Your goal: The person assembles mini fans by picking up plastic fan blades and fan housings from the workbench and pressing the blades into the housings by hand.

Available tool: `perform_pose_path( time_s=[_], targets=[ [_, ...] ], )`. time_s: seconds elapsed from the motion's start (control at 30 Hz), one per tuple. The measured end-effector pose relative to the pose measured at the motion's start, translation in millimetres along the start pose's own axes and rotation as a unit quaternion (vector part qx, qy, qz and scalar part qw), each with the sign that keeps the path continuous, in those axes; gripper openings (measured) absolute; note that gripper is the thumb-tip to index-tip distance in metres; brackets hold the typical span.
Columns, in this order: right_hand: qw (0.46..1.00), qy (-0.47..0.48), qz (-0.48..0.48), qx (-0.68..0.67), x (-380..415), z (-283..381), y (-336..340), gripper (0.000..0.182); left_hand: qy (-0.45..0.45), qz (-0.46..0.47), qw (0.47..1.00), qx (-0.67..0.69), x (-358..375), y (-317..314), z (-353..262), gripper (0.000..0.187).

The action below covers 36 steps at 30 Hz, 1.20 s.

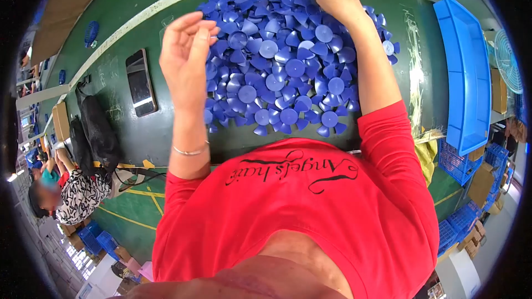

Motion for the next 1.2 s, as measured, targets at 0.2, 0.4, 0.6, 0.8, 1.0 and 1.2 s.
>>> perform_pose_path(
  time_s=[0.2, 0.4, 0.6, 0.8, 1.0, 1.2],
  targets=[
    [0.992, -0.086, 0.088, 0.020, -8.9, -4.5, -13.6, 0.036, 0.027, -0.034, 0.940, -0.337, -146.0, 47.1, 76.3, 0.038],
    [0.989, -0.126, 0.074, 0.006, -14.8, -3.8, -13.5, 0.038, 0.172, -0.016, 0.798, -0.577, -229.6, 32.3, 103.2, 0.045],
    [0.985, -0.141, 0.090, 0.032, -17.8, -4.2, -17.5, 0.034, 0.243, -0.026, 0.765, -0.595, -247.2, 9.0, 102.0, 0.042],
    [0.989, -0.142, -0.006, 0.040, -23.0, 0.6, 5.8, 0.030, 0.055, -0.101, 0.773, -0.624, -239.5, 13.6, 77.8, 0.033],
    [0.976, -0.086, -0.135, -0.149, -42.2, 107.3, 61.7, 0.025, -0.116, -0.125, 0.906, -0.387, -134.9, 19.0, 6.3, 0.033],
    [0.980, 0.114, -0.157, -0.046, -28.0, 164.2, 35.5, 0.033, 0.011, -0.009, 0.996, 0.086, -44.9, 1.9, 21.2, 0.036]
  ],
)
Point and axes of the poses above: each hand's wrist, its own x-axis away from the middle knuckle, its own y-axis out of the back of the hand, z = x × y, the point moved 5 cm from there along -x, towards the middle knuckle, and after that the axes turned 12 degrees about -x, right-handed, at the moved point
